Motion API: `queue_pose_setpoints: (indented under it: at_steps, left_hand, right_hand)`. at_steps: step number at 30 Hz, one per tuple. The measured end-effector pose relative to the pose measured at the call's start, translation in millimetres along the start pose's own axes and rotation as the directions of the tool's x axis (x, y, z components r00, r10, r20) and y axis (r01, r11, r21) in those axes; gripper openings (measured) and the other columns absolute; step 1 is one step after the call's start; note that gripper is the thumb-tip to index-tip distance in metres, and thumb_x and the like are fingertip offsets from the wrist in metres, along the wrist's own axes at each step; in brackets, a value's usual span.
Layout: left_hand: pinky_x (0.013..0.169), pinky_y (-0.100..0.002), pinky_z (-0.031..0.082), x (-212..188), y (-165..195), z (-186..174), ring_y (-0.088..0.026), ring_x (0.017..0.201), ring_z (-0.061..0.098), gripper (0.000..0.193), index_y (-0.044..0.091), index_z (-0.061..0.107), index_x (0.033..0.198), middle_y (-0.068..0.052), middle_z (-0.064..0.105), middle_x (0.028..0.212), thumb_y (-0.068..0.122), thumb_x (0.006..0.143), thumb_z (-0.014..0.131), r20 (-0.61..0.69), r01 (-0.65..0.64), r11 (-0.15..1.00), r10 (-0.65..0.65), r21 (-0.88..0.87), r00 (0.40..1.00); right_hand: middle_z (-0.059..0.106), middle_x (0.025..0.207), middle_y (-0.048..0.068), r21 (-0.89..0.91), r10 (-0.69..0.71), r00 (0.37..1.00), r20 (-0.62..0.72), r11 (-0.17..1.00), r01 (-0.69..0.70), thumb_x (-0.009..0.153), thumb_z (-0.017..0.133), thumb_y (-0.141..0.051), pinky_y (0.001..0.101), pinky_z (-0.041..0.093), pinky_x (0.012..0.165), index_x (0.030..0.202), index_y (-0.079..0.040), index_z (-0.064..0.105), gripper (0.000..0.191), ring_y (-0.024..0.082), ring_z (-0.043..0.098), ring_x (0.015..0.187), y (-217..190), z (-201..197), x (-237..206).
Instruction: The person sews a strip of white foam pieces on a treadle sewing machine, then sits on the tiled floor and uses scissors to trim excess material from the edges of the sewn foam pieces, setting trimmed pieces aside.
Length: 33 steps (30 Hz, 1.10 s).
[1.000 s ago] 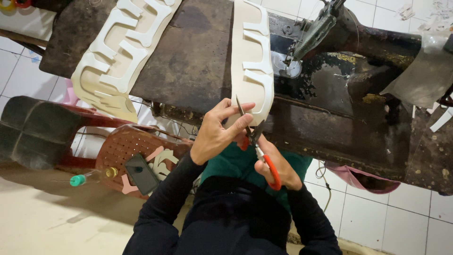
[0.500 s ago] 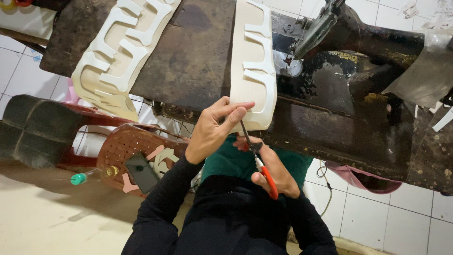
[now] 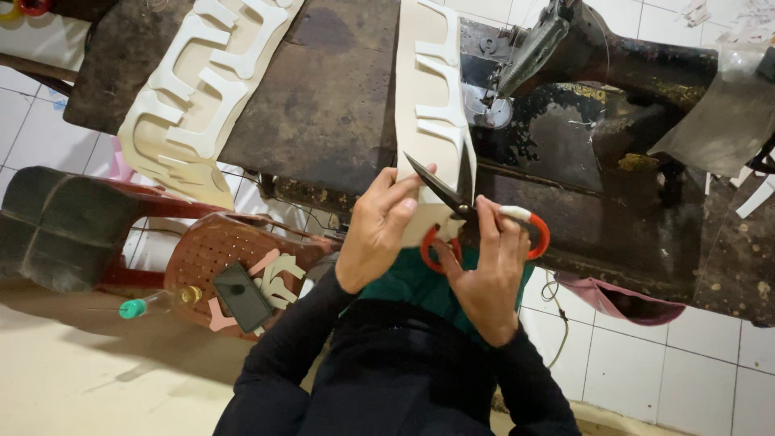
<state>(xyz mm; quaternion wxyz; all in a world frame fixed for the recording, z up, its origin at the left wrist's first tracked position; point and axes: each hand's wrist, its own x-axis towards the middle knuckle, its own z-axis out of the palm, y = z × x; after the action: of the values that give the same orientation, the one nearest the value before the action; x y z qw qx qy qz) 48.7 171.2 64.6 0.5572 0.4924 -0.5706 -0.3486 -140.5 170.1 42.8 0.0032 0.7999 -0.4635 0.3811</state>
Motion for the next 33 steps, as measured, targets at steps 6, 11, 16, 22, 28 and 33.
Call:
queue_pose_setpoints:
  at_steps: [6,11,16,22,28,33]
  left_hand:
    - [0.082,-0.027,0.053,13,5,12,-0.015,0.093,0.066,0.035,0.006,0.071,0.13,-0.008,0.064,0.103,0.027,0.103,0.063,-0.174,0.067,0.996,-0.076,-0.056,0.982]
    - [0.081,-0.027,0.054,22,4,14,-0.014,0.09,0.068,0.038,0.007,0.075,0.126,-0.007,0.068,0.097,0.035,0.101,0.068,-0.216,0.071,0.997,-0.072,-0.009,0.974]
    - [0.087,-0.028,0.053,20,3,17,-0.015,0.096,0.069,0.039,0.006,0.072,0.129,-0.007,0.069,0.103,0.035,0.104,0.065,-0.22,0.013,1.0,-0.012,0.005,0.975]
    - [0.088,-0.028,0.054,19,3,16,-0.016,0.099,0.068,0.039,0.006,0.071,0.13,-0.007,0.068,0.108,0.035,0.106,0.062,-0.188,0.008,1.0,-0.005,0.013,0.982]
    - [0.074,-0.024,0.049,22,2,11,-0.009,0.084,0.062,0.042,0.005,0.077,0.122,-0.005,0.068,0.093,0.037,0.109,0.054,-0.2,0.053,0.996,-0.068,-0.075,0.977]
    - [0.069,-0.024,0.046,22,1,7,-0.007,0.078,0.057,0.043,0.005,0.076,0.121,-0.005,0.067,0.091,0.036,0.111,0.05,-0.205,0.054,0.998,-0.058,-0.021,0.977]
  right_hand:
    - [0.054,0.149,0.02,-0.061,-0.05,0.998,-0.046,0.997,0.047,0.084,0.089,-0.027,0.05,0.04,0.109,0.147,0.003,0.048,0.081,0.037,0.053,0.132,-2,16,-15]
    - [0.052,0.152,0.023,-0.016,-0.067,0.997,-0.031,0.998,0.066,0.086,0.09,-0.028,0.0492,0.039,0.11,0.148,0.006,0.047,0.083,0.037,0.052,0.134,-2,19,-22]
    - [0.049,0.153,0.027,0.037,-0.043,0.999,-0.018,0.998,0.043,0.083,0.09,-0.029,0.0503,0.037,0.111,0.149,0.008,0.045,0.088,0.039,0.05,0.135,-1,19,-25]
    - [0.043,0.157,0.029,0.079,-0.016,1.0,0.011,0.997,0.015,0.082,0.089,-0.03,0.0504,0.035,0.113,0.15,0.009,0.042,0.092,0.041,0.047,0.135,-1,17,-29]
    - [0.043,0.157,0.029,0.09,-0.019,1.0,0.014,0.996,0.018,0.082,0.089,-0.03,0.0498,0.035,0.113,0.15,0.01,0.042,0.092,0.041,0.047,0.137,-3,18,-28]
    - [0.042,0.158,0.03,0.13,-0.021,0.999,0.031,0.991,0.017,0.083,0.087,-0.03,0.0493,0.034,0.116,0.15,0.011,0.041,0.091,0.042,0.046,0.138,-6,17,-28]
